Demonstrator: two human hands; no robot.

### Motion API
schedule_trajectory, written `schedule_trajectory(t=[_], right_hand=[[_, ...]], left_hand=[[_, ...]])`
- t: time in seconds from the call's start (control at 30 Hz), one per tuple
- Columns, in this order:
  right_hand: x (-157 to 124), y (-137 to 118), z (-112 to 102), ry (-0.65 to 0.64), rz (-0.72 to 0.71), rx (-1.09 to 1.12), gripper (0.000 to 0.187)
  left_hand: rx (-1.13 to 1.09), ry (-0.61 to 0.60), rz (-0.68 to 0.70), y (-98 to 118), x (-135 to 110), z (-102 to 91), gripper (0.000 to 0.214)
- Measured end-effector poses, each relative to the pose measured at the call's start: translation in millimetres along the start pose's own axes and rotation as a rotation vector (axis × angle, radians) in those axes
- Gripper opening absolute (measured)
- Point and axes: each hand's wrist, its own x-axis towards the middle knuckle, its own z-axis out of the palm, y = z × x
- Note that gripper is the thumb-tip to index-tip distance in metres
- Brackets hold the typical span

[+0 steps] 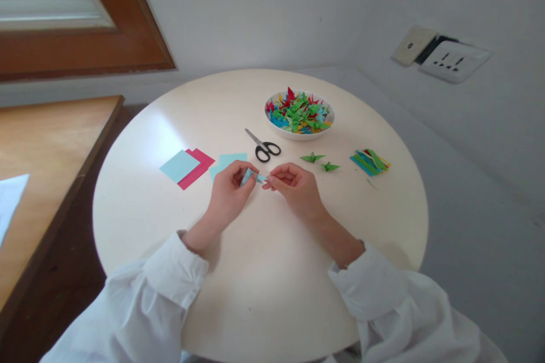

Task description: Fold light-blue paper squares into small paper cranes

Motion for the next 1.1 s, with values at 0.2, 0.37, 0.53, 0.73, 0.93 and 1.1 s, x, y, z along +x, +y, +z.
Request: schedule_trajectory(t=[0.2, 0.37, 0.53, 0.73, 0.93, 1.1], right_hand=[[1.2, 2.4, -0.2, -0.02, -0.001, 0.023, 0.015], [0.6, 3.8, 0.6, -0.037, 0.003, 0.039, 0.018], [1.7, 5.3, -0.8, -0.032, 0.019, 0.036, 0.02], [1.6, 5.4, 0.0, -0.055, 0.066, 0.005, 0.024], [1.3, 1.4, 0.3, -0.027, 0.079, 0.045, 0.028], [1.4, 1.0, -0.2, -0.019, 0.103, 0.069, 0.028]], left_hand=[[-0.006, -0.016, 0.003, 3.4, -1.2, 1.0, 0.007], [0.033, -0.038, -0.002, 4.5, -1.9, 2.1, 0.008], [0.045, -0.055, -0.008, 5.3, -2.1, 1.9, 0.009], [0.001, -0.051, -0.011, 5.7, -2.5, 3.1, 0.012], [-0.06, -0.156, -0.03, 7.2, -2.7, 0.6, 0.02], [-0.013, -0.199, -0.025, 6.9, -2.2, -1.0, 0.027]])
